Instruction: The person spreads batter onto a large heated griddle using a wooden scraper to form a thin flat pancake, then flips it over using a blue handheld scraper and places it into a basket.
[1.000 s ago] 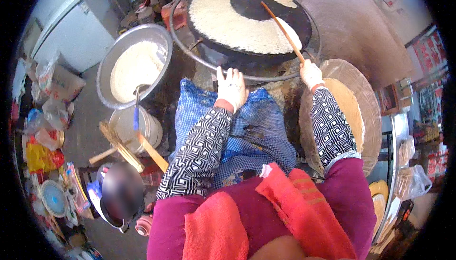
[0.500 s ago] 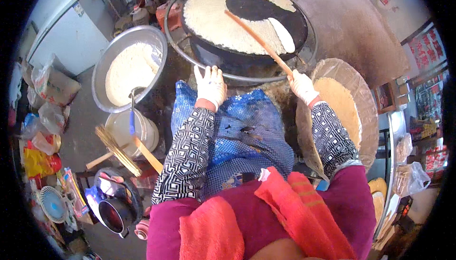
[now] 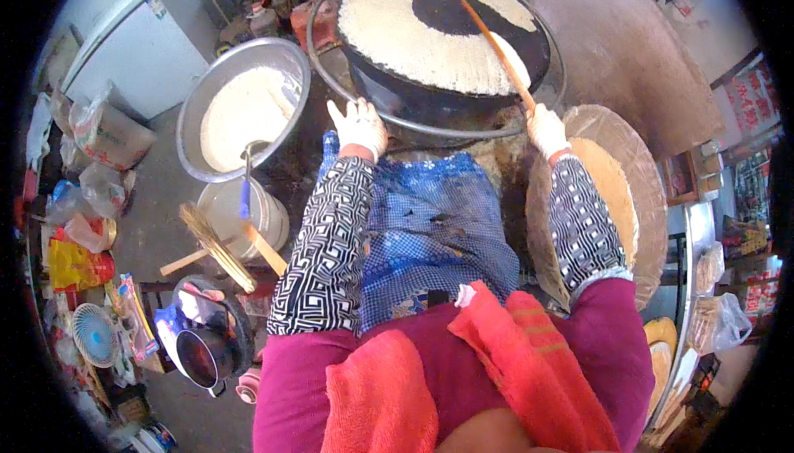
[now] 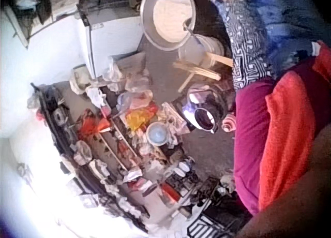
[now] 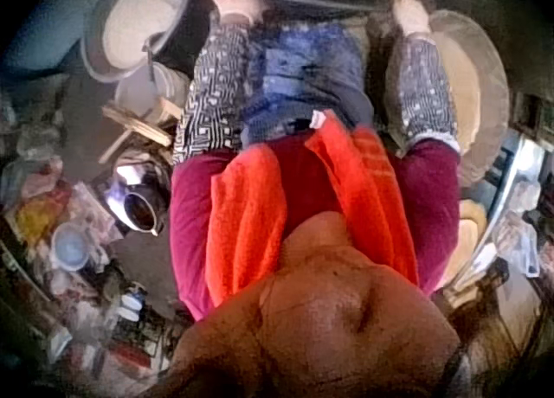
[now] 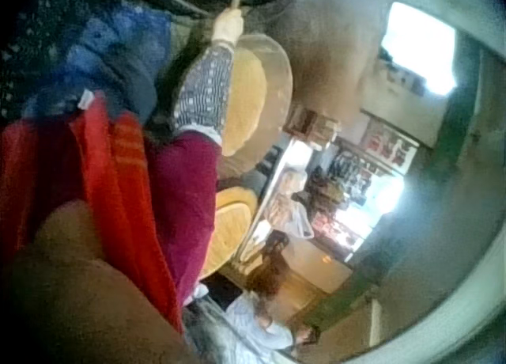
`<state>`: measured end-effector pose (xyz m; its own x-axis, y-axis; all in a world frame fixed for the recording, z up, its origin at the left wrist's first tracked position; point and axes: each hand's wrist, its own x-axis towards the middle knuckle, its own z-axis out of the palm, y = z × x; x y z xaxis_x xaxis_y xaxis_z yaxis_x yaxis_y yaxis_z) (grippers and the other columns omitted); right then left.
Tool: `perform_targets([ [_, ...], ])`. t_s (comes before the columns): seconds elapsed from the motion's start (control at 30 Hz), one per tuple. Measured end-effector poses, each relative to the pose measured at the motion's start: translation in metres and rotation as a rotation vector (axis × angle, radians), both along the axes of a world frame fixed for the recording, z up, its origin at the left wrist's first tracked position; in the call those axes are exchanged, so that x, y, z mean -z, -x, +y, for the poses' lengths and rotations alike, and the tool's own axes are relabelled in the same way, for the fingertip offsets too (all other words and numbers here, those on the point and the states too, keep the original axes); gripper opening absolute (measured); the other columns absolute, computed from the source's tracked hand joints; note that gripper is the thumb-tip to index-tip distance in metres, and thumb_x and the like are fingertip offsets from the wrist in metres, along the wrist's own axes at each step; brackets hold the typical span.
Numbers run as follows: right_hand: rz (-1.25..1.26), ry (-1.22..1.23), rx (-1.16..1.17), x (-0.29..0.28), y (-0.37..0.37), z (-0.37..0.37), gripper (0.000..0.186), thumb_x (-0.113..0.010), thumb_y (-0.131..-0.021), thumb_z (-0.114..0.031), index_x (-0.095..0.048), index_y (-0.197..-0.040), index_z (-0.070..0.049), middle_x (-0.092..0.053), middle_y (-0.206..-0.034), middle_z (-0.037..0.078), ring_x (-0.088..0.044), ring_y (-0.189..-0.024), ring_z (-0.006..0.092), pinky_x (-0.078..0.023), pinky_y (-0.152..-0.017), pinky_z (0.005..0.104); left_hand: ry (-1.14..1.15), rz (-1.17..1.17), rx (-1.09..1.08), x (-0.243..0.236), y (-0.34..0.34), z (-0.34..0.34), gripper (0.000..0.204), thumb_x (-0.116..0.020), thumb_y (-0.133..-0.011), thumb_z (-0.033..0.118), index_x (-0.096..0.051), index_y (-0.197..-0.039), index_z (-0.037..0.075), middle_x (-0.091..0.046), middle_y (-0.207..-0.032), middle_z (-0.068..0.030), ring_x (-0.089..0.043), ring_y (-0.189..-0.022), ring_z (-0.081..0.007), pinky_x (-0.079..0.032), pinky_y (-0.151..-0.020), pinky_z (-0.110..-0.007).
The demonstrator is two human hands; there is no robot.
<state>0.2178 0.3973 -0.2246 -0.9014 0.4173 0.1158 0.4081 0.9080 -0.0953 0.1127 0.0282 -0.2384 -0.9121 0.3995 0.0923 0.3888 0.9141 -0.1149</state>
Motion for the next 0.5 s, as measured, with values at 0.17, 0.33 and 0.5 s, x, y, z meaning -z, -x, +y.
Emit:
perform_targets([
  [0.17,-0.007,0.007,0.063,0.031,-0.028,0.035,0.029,-0.048,-0.096,-0.031,-0.056,-0.099,-0.003,-0.067,-0.085,0.024,-0.066,-0.083,0.0412,-0.051,-0.077,0.0531,-0.112,-0.175,0.290,-0.028,-0.048,0.053,0.056,-0.054,-0.087,0.038,-0.054,-0.132,0.003,-0.052,-0.138,-0.0132,-0.040,-0.135,-0.0288,-0.008,-0.113,-0.066],
  [0.33,0.044,0.057,0.029,0.015,-0.018,0.020,0.027,-0.049,-0.095,-0.029,-0.055,-0.098,-0.003,-0.067,-0.084,0.024,-0.065,-0.081,0.0420,-0.050,-0.076,0.0534,-0.042,0.027,0.300,0.012,-0.043,0.033,0.061,-0.050,-0.088,0.028,-0.044,-0.139,-0.004,-0.045,-0.145,-0.0194,-0.038,-0.137,-0.0334,-0.004,-0.114,-0.066],
  [0.5,0.050,0.048,0.047,0.025,-0.025,0.028,0.027,-0.047,-0.096,-0.028,-0.056,-0.097,-0.003,-0.067,-0.082,0.023,-0.066,-0.079,0.0406,-0.051,-0.073,0.0527,-0.018,0.063,0.300,0.013,-0.029,0.023,0.053,-0.052,-0.090,0.030,-0.049,-0.134,0.000,-0.044,-0.145,-0.0171,-0.039,-0.136,-0.0306,-0.009,-0.114,-0.066],
])
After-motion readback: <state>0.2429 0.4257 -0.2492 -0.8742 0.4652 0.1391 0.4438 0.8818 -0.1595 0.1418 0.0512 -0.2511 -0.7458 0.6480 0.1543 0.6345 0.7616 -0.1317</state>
